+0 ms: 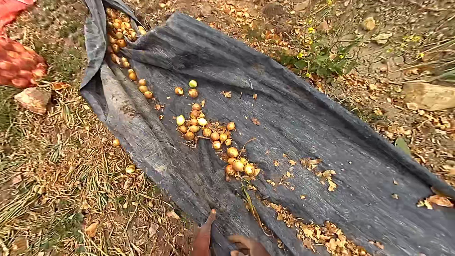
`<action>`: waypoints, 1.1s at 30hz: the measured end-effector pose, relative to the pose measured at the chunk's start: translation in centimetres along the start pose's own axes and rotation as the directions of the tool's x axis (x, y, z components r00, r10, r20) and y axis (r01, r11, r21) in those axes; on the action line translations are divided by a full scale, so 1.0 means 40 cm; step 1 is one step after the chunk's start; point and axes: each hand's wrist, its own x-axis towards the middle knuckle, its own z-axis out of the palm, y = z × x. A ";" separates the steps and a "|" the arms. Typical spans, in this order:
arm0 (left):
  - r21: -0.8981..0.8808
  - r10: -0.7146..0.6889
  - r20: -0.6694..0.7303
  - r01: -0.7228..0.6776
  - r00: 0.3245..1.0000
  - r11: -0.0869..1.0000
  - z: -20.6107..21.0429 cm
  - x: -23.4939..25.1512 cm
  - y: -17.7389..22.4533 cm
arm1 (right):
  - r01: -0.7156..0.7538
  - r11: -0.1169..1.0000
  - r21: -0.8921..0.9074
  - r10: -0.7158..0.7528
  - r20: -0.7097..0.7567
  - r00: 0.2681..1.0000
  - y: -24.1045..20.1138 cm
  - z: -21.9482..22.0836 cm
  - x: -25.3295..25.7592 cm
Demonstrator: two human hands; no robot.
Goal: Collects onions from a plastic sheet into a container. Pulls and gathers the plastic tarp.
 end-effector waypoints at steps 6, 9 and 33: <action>0.122 -0.102 0.081 0.092 0.991 0.988 0.128 0.273 -0.108 | -0.359 0.901 -0.245 0.064 -0.742 0.668 0.259 -0.582 0.212; 0.023 -0.115 0.135 0.113 0.984 0.993 0.164 0.351 -0.127 | -0.592 0.718 -0.365 0.044 -0.825 0.563 0.325 -0.821 0.282; -0.378 -0.126 0.226 0.206 0.966 0.903 0.019 0.203 -0.126 | -0.381 0.848 -0.370 -0.040 -0.760 0.648 0.321 -0.520 0.071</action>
